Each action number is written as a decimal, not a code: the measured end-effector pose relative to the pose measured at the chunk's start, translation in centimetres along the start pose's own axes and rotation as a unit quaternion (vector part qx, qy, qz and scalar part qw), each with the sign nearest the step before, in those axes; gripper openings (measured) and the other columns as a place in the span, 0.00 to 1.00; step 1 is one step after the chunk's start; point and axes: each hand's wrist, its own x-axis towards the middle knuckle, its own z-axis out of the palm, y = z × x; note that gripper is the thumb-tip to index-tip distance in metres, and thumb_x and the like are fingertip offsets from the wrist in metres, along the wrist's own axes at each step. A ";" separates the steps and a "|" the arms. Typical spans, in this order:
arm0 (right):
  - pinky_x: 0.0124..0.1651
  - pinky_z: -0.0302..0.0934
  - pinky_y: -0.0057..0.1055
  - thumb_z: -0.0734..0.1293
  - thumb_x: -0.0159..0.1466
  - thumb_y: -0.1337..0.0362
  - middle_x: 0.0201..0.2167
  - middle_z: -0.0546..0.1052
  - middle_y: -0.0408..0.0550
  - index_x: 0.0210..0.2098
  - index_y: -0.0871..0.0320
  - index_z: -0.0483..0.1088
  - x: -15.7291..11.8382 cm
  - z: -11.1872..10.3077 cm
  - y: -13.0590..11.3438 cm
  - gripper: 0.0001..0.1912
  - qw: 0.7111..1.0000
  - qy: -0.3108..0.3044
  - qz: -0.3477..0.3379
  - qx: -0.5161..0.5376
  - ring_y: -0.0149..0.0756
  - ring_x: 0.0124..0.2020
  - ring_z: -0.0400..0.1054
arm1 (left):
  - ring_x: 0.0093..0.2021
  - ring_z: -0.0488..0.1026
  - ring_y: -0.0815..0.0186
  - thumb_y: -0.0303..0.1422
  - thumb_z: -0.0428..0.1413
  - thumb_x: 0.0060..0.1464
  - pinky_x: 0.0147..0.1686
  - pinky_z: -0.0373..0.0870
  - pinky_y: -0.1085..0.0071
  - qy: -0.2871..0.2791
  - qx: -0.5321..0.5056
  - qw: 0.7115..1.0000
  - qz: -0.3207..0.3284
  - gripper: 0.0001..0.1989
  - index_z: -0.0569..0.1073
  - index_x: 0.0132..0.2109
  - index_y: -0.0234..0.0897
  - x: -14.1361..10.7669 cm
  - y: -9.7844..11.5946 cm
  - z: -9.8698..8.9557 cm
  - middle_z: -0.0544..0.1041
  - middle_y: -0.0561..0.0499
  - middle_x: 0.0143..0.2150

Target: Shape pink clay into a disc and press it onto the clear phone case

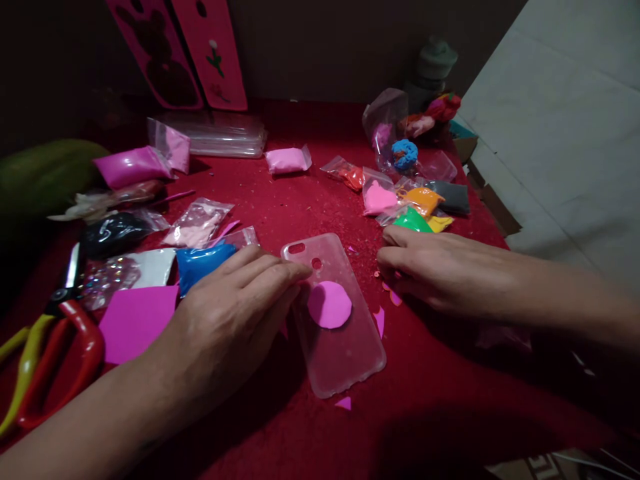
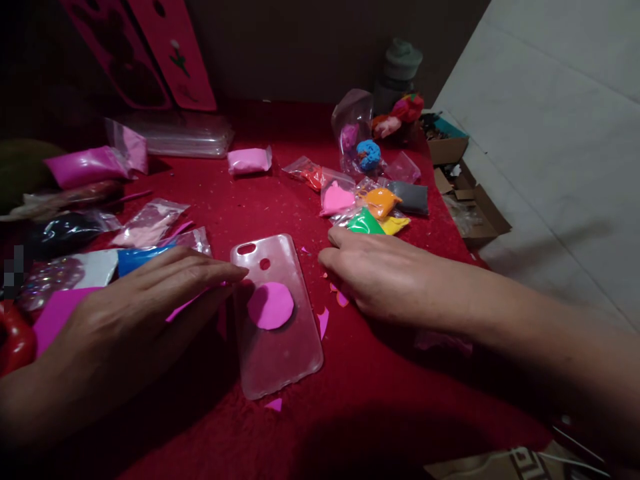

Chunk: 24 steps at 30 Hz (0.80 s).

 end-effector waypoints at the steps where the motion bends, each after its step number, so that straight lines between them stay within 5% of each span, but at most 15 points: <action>1: 0.27 0.55 0.27 0.62 0.62 0.74 0.31 0.72 0.46 0.30 0.56 0.66 0.0 -0.2 -0.3 0.07 0.999 -0.033 0.014 -0.010 0.31 0.27 0.64 | 0.36 0.75 0.60 0.23 0.45 0.62 0.39 0.70 0.64 -0.001 0.003 1.000 0.003 0.10 0.71 0.45 0.32 0.1 0.0 -0.1 0.80 0.45 0.37; 3: 0.25 0.52 0.28 0.62 0.65 0.70 0.28 0.70 0.46 0.30 0.57 0.64 0.0 -0.5 -1.1 0.06 0.996 -0.070 0.045 -0.039 0.29 0.23 0.60 | 0.35 0.75 0.59 0.23 0.45 0.63 0.38 0.69 0.64 0.003 0.011 1.000 0.009 0.11 0.71 0.45 0.30 0.2 0.0 -0.1 0.80 0.44 0.37; 7: 0.26 0.51 0.31 0.66 0.63 0.59 0.27 0.69 0.47 0.32 0.60 0.66 -0.6 0.2 -2.0 0.10 0.987 -0.040 0.100 -0.117 0.31 0.22 0.60 | 0.35 0.74 0.60 0.22 0.47 0.62 0.40 0.69 0.64 0.002 0.009 1.000 0.008 0.10 0.71 0.45 0.30 0.2 0.0 -0.2 0.80 0.44 0.37; 11: 0.26 0.48 0.31 0.65 0.64 0.59 0.26 0.69 0.47 0.30 0.59 0.64 -1.1 1.4 -2.1 0.11 0.982 -0.020 0.111 -0.149 0.34 0.23 0.61 | 0.34 0.74 0.62 0.23 0.47 0.63 0.43 0.69 0.64 0.007 -0.005 1.000 -0.001 0.09 0.71 0.45 0.31 0.1 0.1 -0.1 0.79 0.45 0.37; 17: 0.24 0.54 0.26 0.68 0.60 0.68 0.25 0.71 0.43 0.26 0.59 0.67 -0.8 0.2 -2.5 0.07 0.980 0.003 0.186 0.070 0.29 0.23 0.63 | 0.36 0.75 0.62 0.25 0.48 0.63 0.40 0.70 0.64 0.010 -0.005 1.000 -0.001 0.07 0.70 0.44 0.35 -0.1 0.2 -0.1 0.80 0.47 0.37; 20: 0.18 0.52 0.23 0.66 0.61 0.67 0.20 0.71 0.40 0.26 0.58 0.69 -0.5 -0.8 -3.2 0.07 0.924 0.028 0.234 0.301 0.25 0.16 0.61 | 0.36 0.76 0.62 0.25 0.48 0.63 0.37 0.70 0.66 0.009 -0.023 1.000 -0.017 0.07 0.71 0.43 0.34 -0.1 0.1 -0.1 0.80 0.46 0.37; 24: 0.11 0.47 0.21 0.65 0.62 0.63 0.15 0.68 0.39 0.26 0.57 0.68 0.7 -0.8 -4.2 0.09 0.814 -0.050 0.256 0.519 0.24 0.10 0.56 | 0.33 0.76 0.63 0.28 0.47 0.64 0.33 0.70 0.68 0.012 -0.035 0.998 -0.055 0.11 0.74 0.41 0.34 0.0 0.0 -0.2 0.80 0.46 0.34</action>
